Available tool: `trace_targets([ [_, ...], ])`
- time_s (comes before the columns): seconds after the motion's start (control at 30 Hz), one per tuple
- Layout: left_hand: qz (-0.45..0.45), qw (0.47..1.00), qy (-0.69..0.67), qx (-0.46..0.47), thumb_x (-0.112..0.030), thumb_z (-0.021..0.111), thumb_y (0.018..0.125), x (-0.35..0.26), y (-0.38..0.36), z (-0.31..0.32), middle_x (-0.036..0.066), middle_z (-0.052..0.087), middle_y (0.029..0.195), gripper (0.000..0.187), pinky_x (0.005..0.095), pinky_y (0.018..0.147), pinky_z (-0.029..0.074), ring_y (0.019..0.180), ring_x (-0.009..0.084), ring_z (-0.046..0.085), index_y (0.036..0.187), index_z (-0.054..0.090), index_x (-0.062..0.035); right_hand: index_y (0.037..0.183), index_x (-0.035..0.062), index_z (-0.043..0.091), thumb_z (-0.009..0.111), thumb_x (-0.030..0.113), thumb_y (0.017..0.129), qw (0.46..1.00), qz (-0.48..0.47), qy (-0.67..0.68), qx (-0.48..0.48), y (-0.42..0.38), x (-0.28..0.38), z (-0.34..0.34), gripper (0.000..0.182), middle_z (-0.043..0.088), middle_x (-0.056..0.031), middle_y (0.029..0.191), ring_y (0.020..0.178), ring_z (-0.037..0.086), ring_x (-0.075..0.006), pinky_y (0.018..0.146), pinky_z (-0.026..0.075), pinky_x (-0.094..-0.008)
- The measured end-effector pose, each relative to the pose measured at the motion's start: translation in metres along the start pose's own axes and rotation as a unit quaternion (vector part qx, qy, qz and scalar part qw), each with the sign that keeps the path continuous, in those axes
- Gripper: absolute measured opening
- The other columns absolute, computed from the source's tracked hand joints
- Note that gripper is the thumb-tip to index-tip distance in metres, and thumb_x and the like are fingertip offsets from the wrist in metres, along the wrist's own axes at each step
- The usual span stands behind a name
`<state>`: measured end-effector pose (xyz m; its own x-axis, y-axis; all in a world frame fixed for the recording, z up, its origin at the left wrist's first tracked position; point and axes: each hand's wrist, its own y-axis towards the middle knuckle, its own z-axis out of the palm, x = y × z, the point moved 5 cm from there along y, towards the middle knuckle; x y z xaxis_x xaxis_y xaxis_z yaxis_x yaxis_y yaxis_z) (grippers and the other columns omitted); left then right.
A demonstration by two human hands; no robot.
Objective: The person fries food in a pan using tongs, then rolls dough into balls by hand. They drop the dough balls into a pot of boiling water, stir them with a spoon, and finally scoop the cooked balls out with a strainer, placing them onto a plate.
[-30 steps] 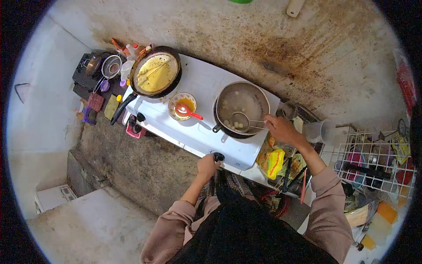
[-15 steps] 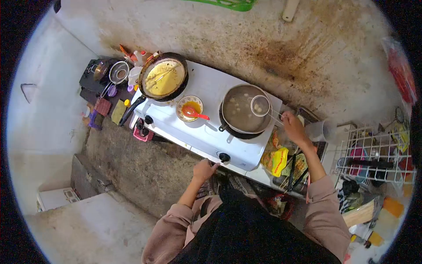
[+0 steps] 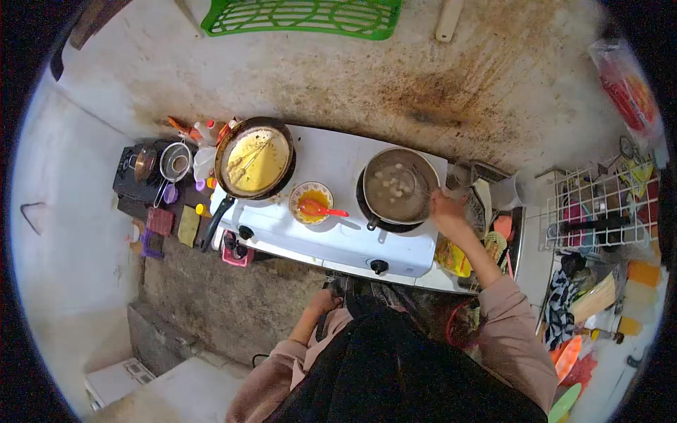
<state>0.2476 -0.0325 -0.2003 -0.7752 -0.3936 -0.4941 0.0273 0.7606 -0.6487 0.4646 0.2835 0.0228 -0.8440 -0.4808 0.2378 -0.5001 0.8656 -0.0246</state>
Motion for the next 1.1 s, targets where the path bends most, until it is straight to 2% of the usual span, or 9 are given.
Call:
trace_targets([
  [0.17,0.012,1.0,0.004,0.021,-0.044,0.055,0.076,0.043,0.014,0.001,0.022,0.061,0.081,0.042,0.0452,0.067,0.047,0.078,0.0369,0.058,0.083,0.064,-0.0039,0.088,0.0026,0.046,0.04,0.019,0.084,1.0,-0.017,-0.008,-0.016,-0.008,0.04,0.01,0.018,0.056,-0.0213,0.066,0.064,0.057,-0.0374,0.059,0.044,-0.0479],
  [0.5,0.018,0.999,0.03,0.04,-0.047,0.053,0.077,0.079,0.015,-0.025,0.025,0.06,0.084,0.05,0.0437,0.067,0.048,0.08,0.0378,0.058,0.086,0.063,0.0019,0.088,-0.0023,0.055,0.037,0.022,0.084,0.971,0.116,0.209,-0.003,-0.027,0.047,0.006,0.031,0.057,-0.0257,0.084,0.08,0.055,-0.042,0.075,0.042,-0.0475],
  [0.6,-0.061,0.992,0.079,0.08,-0.048,0.052,0.077,0.103,0.021,-0.011,0.025,0.06,0.087,0.052,0.0432,0.068,0.048,0.082,0.0374,0.058,0.088,0.063,0.0014,0.091,-0.0012,0.054,0.036,0.022,0.084,0.953,0.163,0.254,-0.032,-0.04,0.033,0.017,0.029,0.057,-0.0247,0.086,0.083,0.054,-0.0415,0.075,0.041,-0.0461],
  [0.7,0.028,0.993,0.066,0.089,-0.05,0.05,0.079,0.148,0.047,0.027,0.025,0.059,0.089,0.053,0.0438,0.069,0.047,0.084,0.0376,0.058,0.089,0.063,0.0007,0.09,-0.0003,0.053,0.038,0.019,0.084,0.914,0.203,0.342,-0.077,-0.053,0.024,0.024,0.025,0.057,-0.0225,0.083,0.079,0.055,-0.0378,0.071,0.042,-0.0423],
  [0.73,0.042,0.985,-0.169,0.018,-0.049,0.048,0.08,0.147,0.028,0.019,0.023,0.06,0.09,0.052,0.0441,0.07,0.047,0.084,0.0379,0.058,0.09,0.063,-0.0002,0.089,-0.0001,0.052,0.038,0.018,0.084,0.897,0.204,0.374,-0.12,-0.06,0.022,0.027,0.023,0.057,-0.0209,0.08,0.076,0.056,-0.0353,0.069,0.042,-0.0405],
  [0.77,0.087,0.917,-0.387,-0.038,-0.049,0.047,0.081,0.145,0.008,0.011,0.022,0.06,0.091,0.052,0.0443,0.071,0.047,0.085,0.0382,0.057,0.091,0.063,-0.001,0.089,0.0001,0.051,0.039,0.017,0.084,0.876,0.205,0.405,-0.163,-0.067,0.02,0.026,0.022,0.057,-0.0194,0.078,0.072,0.056,-0.0329,0.067,0.042,-0.0387],
  [0.87,0.043,0.961,-0.273,-0.004,-0.047,0.047,0.081,0.141,0.01,-0.001,0.022,0.06,0.09,0.05,0.0442,0.071,0.047,0.085,0.0378,0.057,0.09,0.063,-0.0008,0.088,0.0011,0.05,0.04,0.016,0.085,0.874,0.195,0.401,-0.195,-0.078,0.029,0.018,0.018,0.054,-0.0137,0.071,0.067,0.054,-0.0237,0.062,0.042,-0.0338],
  [0.97,0.026,0.965,-0.259,0.008,-0.045,0.047,0.081,0.129,0.006,-0.014,0.022,0.06,0.09,0.048,0.044,0.071,0.046,0.084,0.0375,0.057,0.089,0.063,-0.0006,0.089,0.0015,0.049,0.039,0.016,0.087,0.842,0.261,0.459,-0.107,-0.081,0.041,0.017,0.018,0.052,-0.0104,0.069,0.065,0.052,-0.02,0.061,0.041,-0.0322],
  [1.1,0.028,0.954,-0.298,0.0,-0.042,0.048,0.081,0.111,-0.011,-0.032,0.022,0.06,0.09,0.045,0.0438,0.071,0.046,0.083,0.037,0.057,0.088,0.063,-0.0003,0.089,0.0015,0.048,0.038,0.013,0.087,0.888,0.227,0.354,-0.187,-0.08,0.054,-0.003,0.015,0.054,-0.0107,0.074,0.069,0.053,-0.0217,0.065,0.042,-0.0343],
])
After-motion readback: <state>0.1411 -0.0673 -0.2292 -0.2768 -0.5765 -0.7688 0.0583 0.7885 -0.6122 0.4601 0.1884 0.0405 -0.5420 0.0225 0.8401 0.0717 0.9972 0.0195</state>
